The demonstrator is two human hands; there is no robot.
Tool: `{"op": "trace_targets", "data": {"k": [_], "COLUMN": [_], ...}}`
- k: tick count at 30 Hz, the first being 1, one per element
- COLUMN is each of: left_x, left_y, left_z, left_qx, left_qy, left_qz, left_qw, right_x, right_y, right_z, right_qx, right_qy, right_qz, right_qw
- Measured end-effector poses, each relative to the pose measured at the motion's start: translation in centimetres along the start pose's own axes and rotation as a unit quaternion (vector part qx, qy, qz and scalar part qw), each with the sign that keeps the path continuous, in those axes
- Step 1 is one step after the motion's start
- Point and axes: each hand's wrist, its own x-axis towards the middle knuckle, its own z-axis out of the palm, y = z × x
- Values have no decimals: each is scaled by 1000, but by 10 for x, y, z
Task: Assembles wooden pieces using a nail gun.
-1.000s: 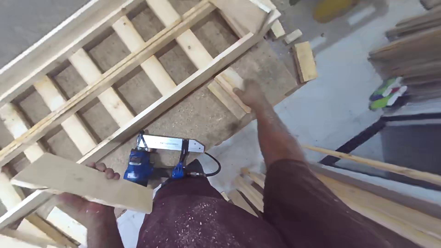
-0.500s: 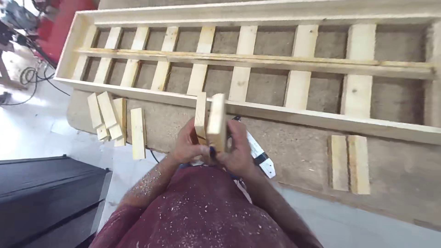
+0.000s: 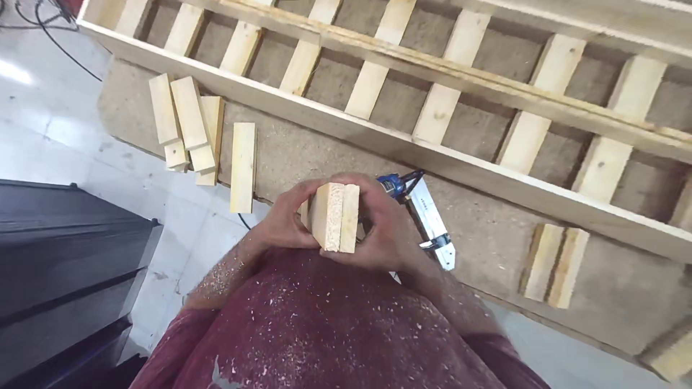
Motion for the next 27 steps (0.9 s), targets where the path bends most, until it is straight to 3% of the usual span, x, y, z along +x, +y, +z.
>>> {"op": "trace_targets", "data": {"k": [9, 27], "left_x": [-20, -23], "left_y": [-8, -11], "left_z": [-8, -4], "left_qx": [-3, 22], "left_qy": [20, 19], "left_qz": [26, 31], "left_qw": [999, 999], "right_x": [2, -2], "right_y": [1, 8], "right_z": [23, 26], "right_qx": [36, 68], "right_qy": [-21, -15], "right_qz": [-11, -33], "right_qw": [999, 997]}}
